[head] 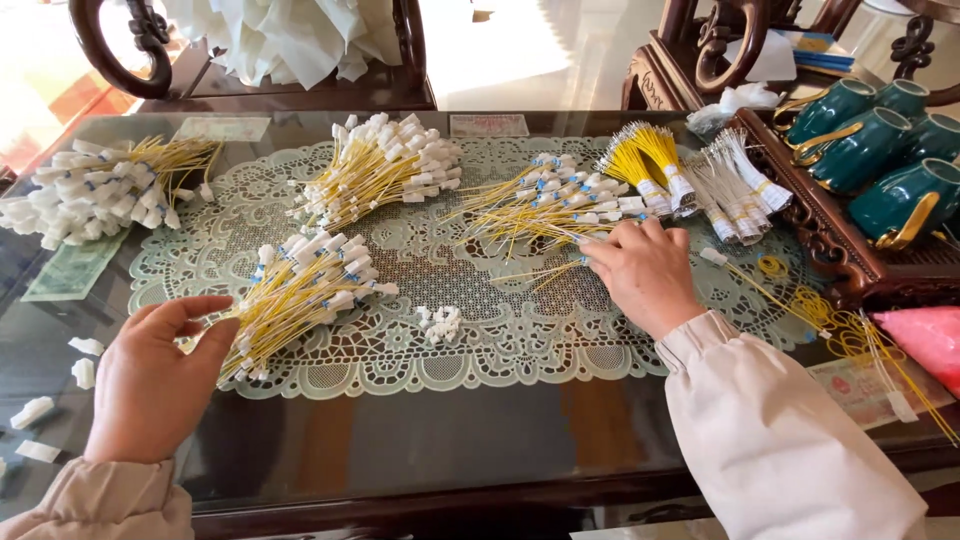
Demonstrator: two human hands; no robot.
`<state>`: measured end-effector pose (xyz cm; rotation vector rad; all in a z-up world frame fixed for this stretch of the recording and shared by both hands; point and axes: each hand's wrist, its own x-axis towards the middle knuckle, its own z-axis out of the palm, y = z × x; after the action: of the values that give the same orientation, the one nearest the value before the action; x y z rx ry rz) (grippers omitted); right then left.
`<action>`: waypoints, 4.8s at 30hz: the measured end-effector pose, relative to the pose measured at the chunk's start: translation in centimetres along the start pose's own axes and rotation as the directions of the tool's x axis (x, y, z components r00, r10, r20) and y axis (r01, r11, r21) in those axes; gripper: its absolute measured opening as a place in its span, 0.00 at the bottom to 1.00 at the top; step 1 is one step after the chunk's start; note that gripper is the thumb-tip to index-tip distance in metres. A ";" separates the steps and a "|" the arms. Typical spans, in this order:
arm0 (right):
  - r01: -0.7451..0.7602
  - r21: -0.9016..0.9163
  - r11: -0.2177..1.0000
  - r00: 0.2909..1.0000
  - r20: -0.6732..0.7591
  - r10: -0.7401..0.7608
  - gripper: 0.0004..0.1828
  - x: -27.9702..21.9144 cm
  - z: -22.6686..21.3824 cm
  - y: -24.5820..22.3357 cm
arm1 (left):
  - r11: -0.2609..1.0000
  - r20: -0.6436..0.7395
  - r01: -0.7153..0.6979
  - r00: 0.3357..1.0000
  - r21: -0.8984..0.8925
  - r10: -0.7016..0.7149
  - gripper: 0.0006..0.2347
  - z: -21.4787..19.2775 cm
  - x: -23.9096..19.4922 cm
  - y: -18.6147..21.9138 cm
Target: Assembling small white plastic caps onto thin wire stems for decorative items
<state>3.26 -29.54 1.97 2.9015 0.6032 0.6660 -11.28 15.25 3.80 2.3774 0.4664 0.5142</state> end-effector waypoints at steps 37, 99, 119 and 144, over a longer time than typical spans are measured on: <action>0.494 0.312 0.812 0.814 -0.494 -0.306 0.09 -4.1 -10.2 -3.3 | 0.923 0.571 0.073 0.803 -0.377 0.170 0.07 5.9 -2.7 12.8; -0.368 0.895 0.252 0.922 0.386 -0.021 0.06 2.6 -2.5 -8.2 | 0.898 0.422 -0.198 0.828 -0.393 0.368 0.04 11.7 2.6 11.3; -0.267 0.945 0.187 0.961 0.275 -0.014 0.04 2.4 -3.7 -7.9 | 0.394 0.592 0.464 0.738 -0.793 0.323 0.06 15.8 1.2 11.9; -0.266 0.899 0.348 0.959 0.282 0.005 0.07 2.4 -4.4 -8.1 | 0.439 0.596 0.435 0.722 -0.786 0.352 0.08 16.3 1.1 11.6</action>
<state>0.45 -21.07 5.35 4.0545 0.9535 -0.1917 -0.37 -1.19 0.13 1.2596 -0.1395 -0.2199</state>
